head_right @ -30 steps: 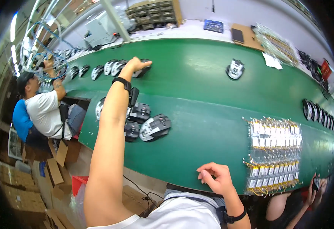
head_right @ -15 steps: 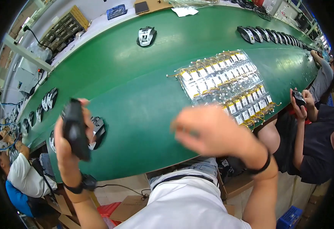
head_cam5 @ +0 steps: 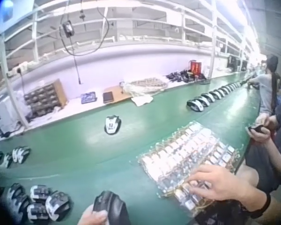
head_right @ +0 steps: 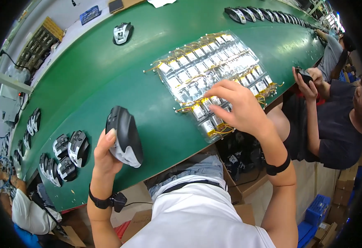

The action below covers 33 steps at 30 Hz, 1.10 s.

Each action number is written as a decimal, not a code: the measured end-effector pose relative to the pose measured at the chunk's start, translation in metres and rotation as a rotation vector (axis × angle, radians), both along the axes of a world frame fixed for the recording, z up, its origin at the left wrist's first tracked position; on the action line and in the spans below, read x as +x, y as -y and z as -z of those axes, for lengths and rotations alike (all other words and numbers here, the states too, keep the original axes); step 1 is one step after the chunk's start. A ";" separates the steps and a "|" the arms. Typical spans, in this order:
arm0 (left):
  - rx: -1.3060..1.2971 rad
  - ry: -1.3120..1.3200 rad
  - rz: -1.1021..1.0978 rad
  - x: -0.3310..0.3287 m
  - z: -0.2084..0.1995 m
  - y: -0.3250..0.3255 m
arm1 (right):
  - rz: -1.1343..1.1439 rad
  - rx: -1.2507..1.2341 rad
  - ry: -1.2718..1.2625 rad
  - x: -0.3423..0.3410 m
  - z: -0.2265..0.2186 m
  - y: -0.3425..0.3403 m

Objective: Assembling computer mice by installing batteries and connecting internal components on a production line.

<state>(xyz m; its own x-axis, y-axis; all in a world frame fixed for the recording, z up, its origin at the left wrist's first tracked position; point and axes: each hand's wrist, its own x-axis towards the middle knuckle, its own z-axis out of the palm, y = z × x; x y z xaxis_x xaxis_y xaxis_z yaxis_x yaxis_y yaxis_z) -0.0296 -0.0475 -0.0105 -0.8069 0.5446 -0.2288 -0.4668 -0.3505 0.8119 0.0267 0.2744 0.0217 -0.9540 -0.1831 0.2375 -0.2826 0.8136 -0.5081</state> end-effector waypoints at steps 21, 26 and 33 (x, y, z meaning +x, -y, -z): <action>0.003 0.092 -0.019 -0.006 0.025 -0.001 | -0.035 0.191 -0.231 -0.019 0.021 0.044; 0.003 0.111 -0.044 -0.001 0.021 0.004 | 0.148 -0.780 -0.016 -0.008 -0.019 0.023; 0.022 0.089 -0.117 0.005 0.028 0.010 | 0.000 -1.168 0.164 0.033 -0.031 0.000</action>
<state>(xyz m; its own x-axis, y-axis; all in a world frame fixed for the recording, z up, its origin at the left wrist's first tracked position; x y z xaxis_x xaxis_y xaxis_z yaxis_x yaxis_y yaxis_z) -0.0251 -0.0580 -0.0388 -0.8421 0.4540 -0.2912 -0.4917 -0.4242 0.7604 0.0600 0.2746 0.0525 -0.9887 0.0637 0.1357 -0.1447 -0.1691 -0.9749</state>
